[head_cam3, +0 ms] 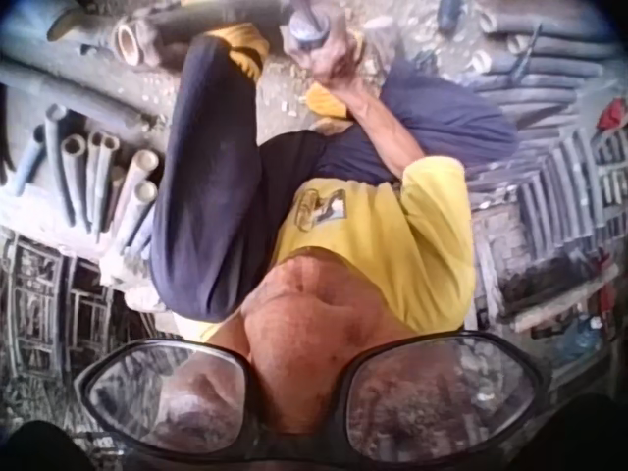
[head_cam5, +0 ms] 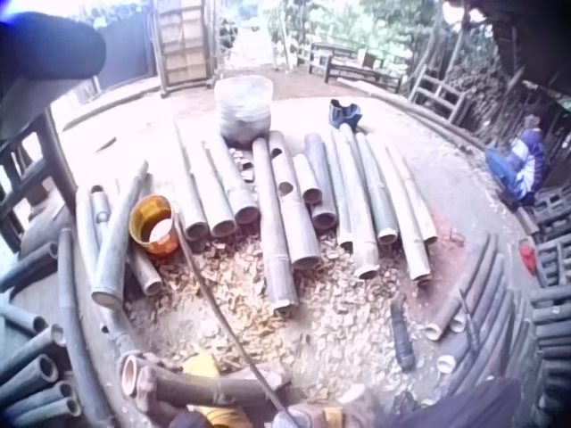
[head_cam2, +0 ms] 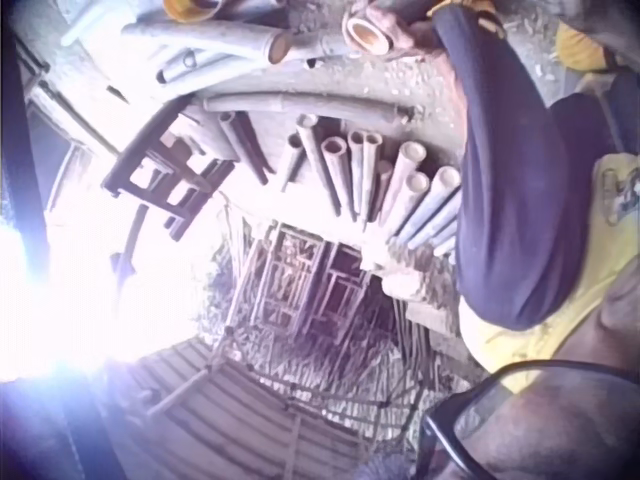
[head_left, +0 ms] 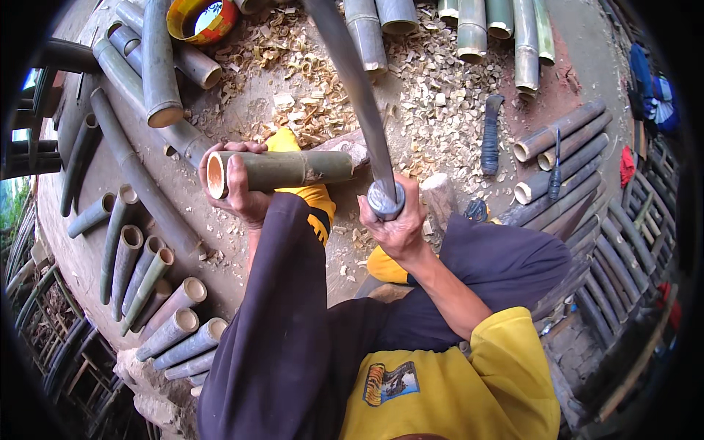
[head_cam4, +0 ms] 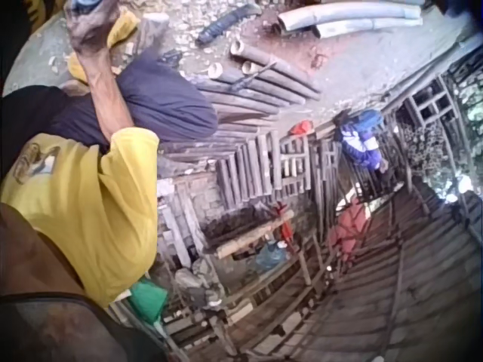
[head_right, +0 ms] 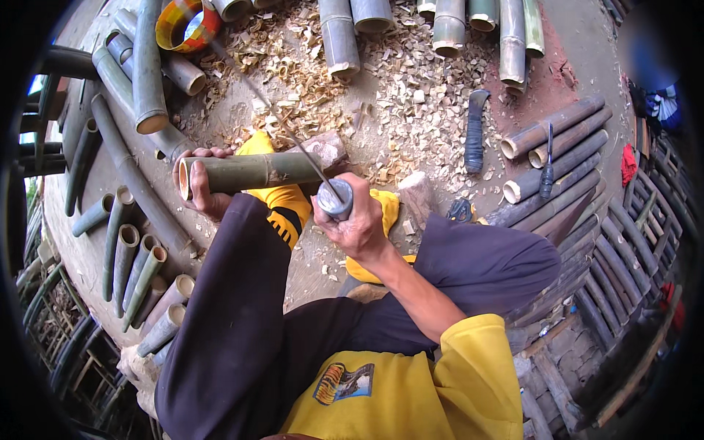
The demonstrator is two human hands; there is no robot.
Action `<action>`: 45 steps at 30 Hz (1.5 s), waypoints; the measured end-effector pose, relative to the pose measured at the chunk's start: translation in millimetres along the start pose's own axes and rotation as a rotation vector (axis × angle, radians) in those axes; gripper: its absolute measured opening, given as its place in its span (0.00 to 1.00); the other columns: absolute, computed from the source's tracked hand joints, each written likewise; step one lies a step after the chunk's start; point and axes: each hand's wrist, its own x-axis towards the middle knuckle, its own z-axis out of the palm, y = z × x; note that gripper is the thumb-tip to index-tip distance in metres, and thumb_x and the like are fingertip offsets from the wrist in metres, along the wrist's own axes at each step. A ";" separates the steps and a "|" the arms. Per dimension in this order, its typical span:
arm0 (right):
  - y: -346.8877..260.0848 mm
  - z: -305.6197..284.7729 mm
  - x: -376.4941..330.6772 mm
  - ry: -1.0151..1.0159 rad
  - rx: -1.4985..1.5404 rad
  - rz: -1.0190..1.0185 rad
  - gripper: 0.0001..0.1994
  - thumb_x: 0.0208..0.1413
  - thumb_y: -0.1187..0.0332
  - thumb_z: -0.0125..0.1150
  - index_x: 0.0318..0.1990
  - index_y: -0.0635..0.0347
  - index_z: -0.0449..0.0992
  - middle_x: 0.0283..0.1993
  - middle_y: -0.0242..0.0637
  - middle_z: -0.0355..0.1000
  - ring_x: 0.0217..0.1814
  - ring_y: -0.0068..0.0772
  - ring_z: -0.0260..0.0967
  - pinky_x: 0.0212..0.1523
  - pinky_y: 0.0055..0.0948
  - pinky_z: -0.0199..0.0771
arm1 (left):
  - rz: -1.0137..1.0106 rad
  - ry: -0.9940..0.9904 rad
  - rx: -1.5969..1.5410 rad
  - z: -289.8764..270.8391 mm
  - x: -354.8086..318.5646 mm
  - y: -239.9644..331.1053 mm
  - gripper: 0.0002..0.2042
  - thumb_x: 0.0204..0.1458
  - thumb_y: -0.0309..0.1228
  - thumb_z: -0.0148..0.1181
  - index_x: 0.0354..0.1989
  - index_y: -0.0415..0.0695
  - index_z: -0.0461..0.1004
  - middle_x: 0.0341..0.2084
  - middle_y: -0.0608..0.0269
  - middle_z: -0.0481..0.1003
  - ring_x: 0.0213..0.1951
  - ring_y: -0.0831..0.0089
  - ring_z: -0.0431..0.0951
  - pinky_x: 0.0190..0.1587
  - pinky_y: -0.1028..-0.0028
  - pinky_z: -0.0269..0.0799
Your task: The person processes bamboo by sawing sections, removing knots with a machete, and measuring pieces with a tape measure.
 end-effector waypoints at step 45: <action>10.1 -6.3 5.8 -0.008 0.114 0.136 0.16 0.48 0.71 0.62 0.40 0.66 0.63 0.25 0.43 0.72 0.24 0.34 0.74 0.26 0.29 0.74 | 0.047 -0.017 -0.027 8.7 5.5 -3.3 0.18 0.42 0.27 0.56 0.43 0.36 0.62 0.26 0.53 0.68 0.29 0.64 0.72 0.33 0.63 0.75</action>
